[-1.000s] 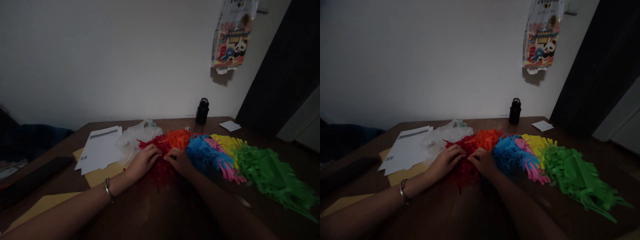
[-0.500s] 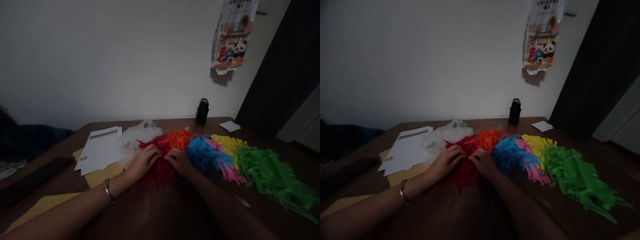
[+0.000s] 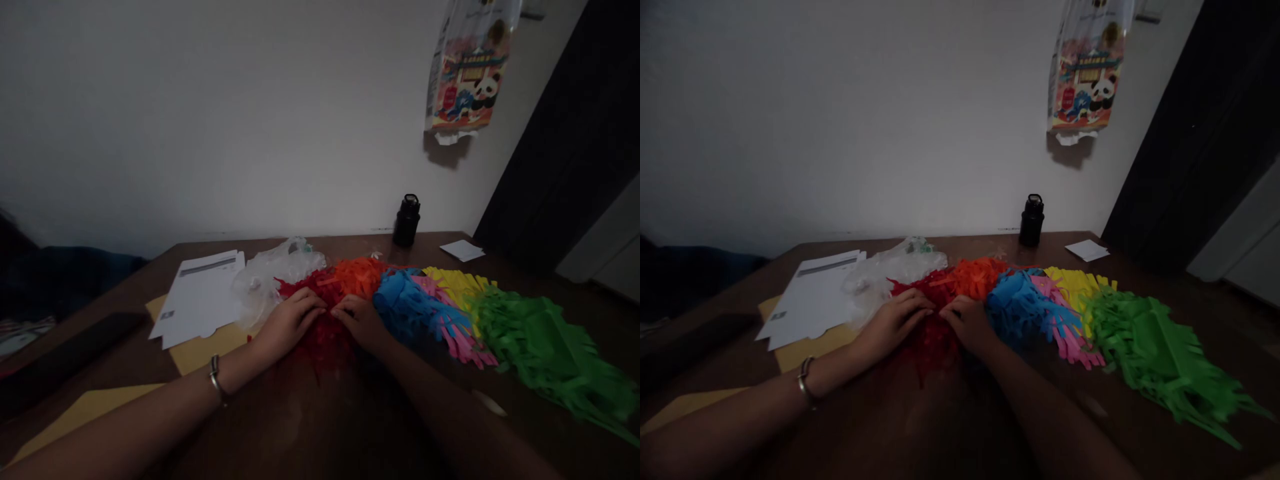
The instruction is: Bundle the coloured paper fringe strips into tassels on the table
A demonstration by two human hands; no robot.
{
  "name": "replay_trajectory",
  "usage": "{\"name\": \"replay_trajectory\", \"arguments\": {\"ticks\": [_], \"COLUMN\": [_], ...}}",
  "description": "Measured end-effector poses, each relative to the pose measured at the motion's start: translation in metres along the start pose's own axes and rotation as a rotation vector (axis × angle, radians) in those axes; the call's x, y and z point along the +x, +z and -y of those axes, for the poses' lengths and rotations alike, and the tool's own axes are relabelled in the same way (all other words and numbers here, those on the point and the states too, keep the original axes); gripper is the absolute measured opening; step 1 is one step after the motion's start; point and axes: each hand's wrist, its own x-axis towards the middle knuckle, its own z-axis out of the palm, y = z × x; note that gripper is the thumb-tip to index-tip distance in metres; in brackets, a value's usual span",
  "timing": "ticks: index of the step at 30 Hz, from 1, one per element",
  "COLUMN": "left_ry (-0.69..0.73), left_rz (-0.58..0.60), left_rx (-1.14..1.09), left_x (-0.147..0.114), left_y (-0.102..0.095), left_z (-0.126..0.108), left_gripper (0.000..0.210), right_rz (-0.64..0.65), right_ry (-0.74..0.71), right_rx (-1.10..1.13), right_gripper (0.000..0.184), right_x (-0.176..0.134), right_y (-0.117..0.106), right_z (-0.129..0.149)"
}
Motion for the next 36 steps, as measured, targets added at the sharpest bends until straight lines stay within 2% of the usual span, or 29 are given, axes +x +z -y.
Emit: {"name": "replay_trajectory", "arguments": {"ticks": [12,18,36], "left_ry": [-0.018,-0.022,-0.027], "left_rz": [-0.007,-0.015,-0.007], "left_rx": [-0.035,-0.044,-0.054], "left_x": [-0.0003,0.0008,0.0004], "left_y": [-0.0023,-0.0031,-0.0028], "left_z": [0.0008,-0.0004,0.0002], "left_gripper": [0.018,0.018,0.017], "right_rz": [0.010,-0.004,0.015], "right_ry": [0.045,0.071,0.094], "right_rx": [0.057,0.042,0.034], "right_gripper": [0.014,0.004,0.006], "right_x": [0.0003,-0.0007,-0.0004], "right_y": [0.0011,0.0014,-0.0007], "right_z": [-0.0017,0.0010,-0.0027]}}
